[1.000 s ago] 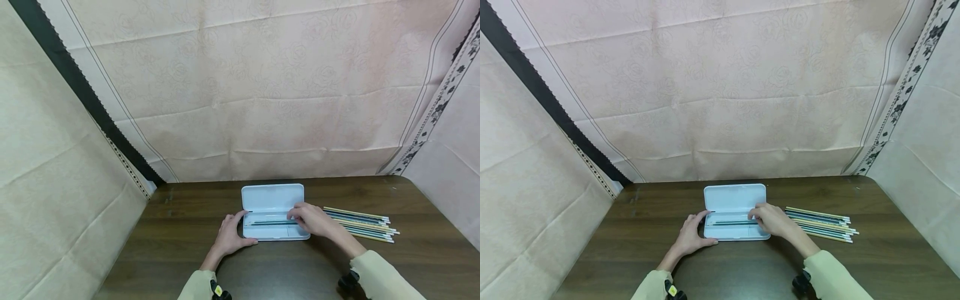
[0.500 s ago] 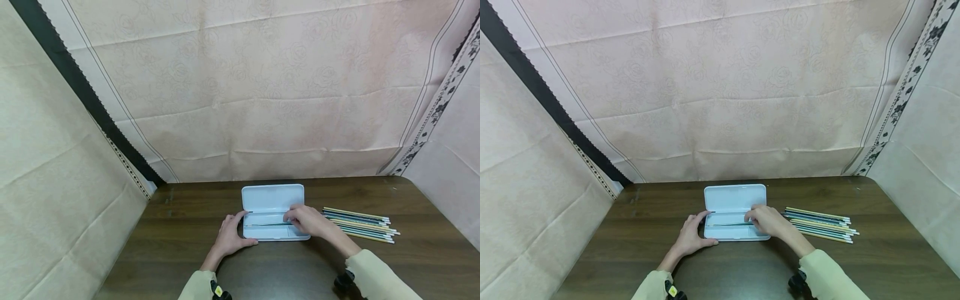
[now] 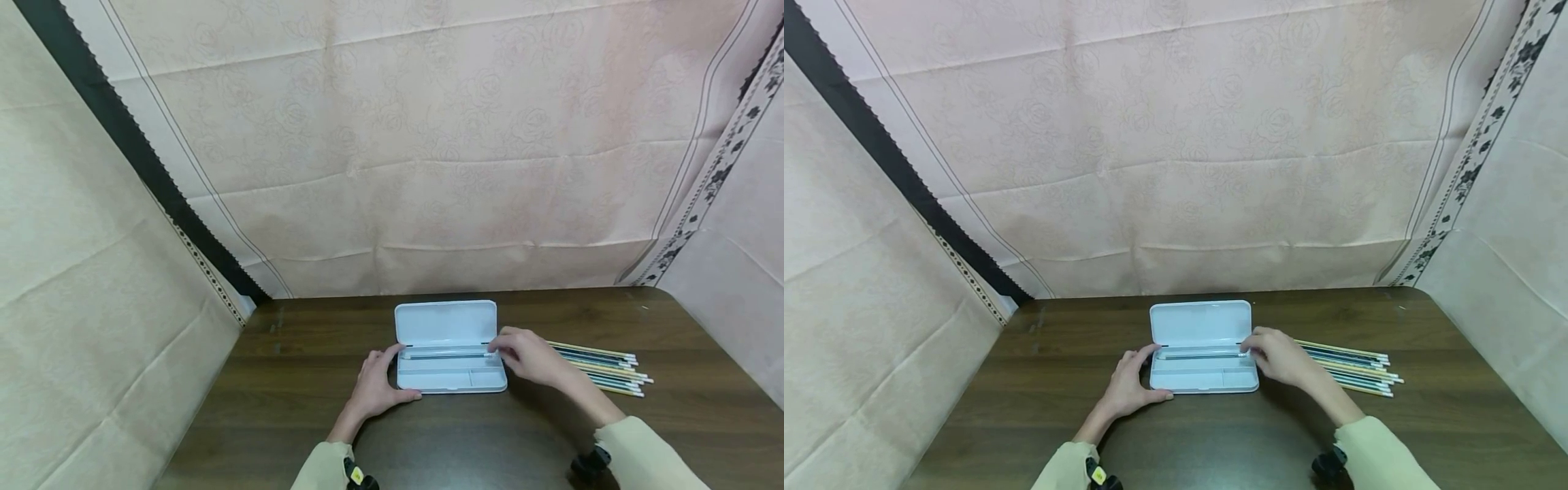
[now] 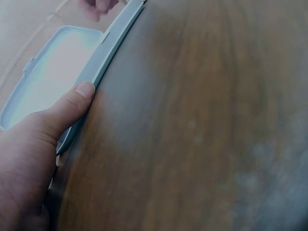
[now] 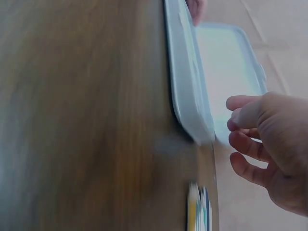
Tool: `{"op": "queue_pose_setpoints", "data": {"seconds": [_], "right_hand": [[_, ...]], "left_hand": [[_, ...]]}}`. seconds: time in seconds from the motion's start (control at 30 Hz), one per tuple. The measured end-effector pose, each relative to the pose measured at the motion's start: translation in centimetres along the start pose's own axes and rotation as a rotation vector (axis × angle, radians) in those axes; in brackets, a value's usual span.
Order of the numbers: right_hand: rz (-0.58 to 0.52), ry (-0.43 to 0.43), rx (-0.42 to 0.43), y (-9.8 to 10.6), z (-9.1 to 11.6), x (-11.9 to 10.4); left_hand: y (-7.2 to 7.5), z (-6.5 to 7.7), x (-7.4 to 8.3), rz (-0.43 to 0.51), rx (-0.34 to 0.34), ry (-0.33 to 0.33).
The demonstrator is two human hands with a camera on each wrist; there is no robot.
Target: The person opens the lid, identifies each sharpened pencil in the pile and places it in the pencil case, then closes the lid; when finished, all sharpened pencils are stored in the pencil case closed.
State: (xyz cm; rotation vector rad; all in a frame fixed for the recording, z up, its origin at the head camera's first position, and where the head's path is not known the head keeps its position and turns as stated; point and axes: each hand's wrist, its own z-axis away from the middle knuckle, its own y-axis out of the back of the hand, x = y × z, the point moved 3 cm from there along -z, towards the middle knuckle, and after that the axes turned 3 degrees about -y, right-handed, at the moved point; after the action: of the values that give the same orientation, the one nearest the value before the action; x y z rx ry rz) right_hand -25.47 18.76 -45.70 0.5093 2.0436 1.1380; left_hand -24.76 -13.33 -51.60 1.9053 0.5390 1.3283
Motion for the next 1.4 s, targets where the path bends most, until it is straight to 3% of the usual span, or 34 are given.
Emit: {"op": "queue_pose_setpoints", "data": {"seconds": [0.1,0.3,0.5,0.63,0.83,1.13,1.4], "right_hand": [[-0.013,-0.033,0.034,1.5,1.7,1.2],[-0.017,-0.005,0.121,3.7,5.4,3.0],[-0.003,0.057,0.188,4.6,8.7,4.2],[0.002,0.03,0.202,5.0,10.3,4.9],[0.04,0.021,0.241,5.2,12.2,6.0],[0.091,-0.064,0.258,5.4,14.2,6.8],[0.112,-0.037,0.275,5.6,14.9,7.1]], "left_hand": [[0.0,0.0,-0.1,-0.006,0.004,0.003],[0.2,0.1,-0.2,-0.004,0.005,0.0],[0.1,0.1,-0.1,-0.008,-0.003,0.0],[0.1,0.1,-0.1,-0.007,-0.003,0.0],[0.0,0.0,-0.1,-0.003,-0.007,0.002],[-0.1,0.0,0.0,-0.002,-0.004,-0.003],[-0.1,-0.1,0.0,0.001,-0.006,-0.001]]}}
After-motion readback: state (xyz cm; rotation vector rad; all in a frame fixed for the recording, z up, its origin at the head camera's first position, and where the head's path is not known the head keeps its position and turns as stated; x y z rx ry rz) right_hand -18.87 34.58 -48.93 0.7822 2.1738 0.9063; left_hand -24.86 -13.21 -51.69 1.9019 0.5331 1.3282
